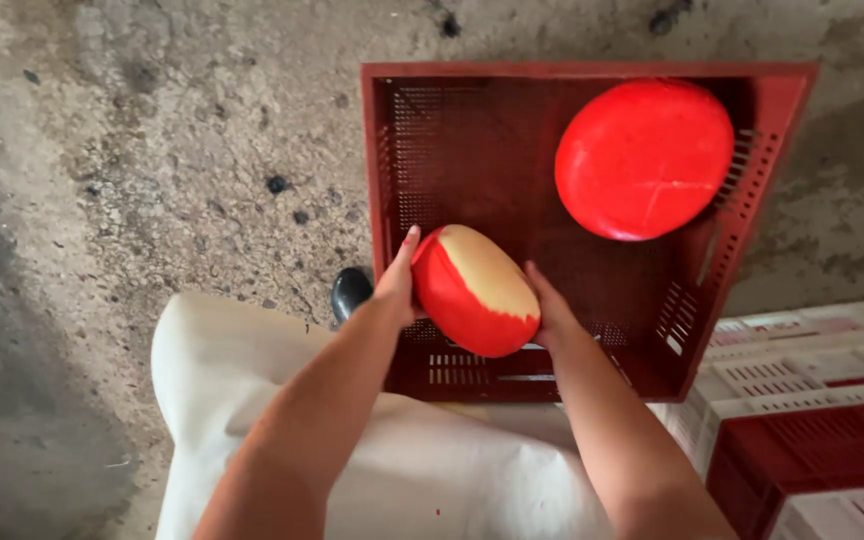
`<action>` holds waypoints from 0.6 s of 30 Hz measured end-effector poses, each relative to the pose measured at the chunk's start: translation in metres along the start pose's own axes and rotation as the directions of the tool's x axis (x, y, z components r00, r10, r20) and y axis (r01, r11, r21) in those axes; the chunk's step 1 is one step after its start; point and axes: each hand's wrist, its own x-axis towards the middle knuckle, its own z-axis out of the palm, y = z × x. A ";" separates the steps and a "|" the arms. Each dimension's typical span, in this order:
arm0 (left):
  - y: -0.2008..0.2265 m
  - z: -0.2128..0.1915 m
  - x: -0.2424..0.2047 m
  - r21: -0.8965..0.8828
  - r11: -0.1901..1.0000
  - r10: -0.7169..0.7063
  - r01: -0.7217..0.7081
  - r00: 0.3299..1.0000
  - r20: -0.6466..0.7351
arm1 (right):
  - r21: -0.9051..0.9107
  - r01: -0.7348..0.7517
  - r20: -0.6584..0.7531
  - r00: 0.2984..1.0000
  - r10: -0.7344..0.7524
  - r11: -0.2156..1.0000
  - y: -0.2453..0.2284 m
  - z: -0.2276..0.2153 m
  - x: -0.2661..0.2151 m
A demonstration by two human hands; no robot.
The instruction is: The person picks up round plates from a crate, places them on a cardboard-covered table, and paints the top surface red using a brush. After painting, the person places a paper label on the center of the plate and returns it to the crate.
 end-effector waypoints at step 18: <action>-0.140 -0.090 -0.391 0.201 0.650 0.239 -0.733 0.448 0.861 | 0.373 0.766 0.038 0.551 -0.834 0.523 0.188 -0.128 -0.418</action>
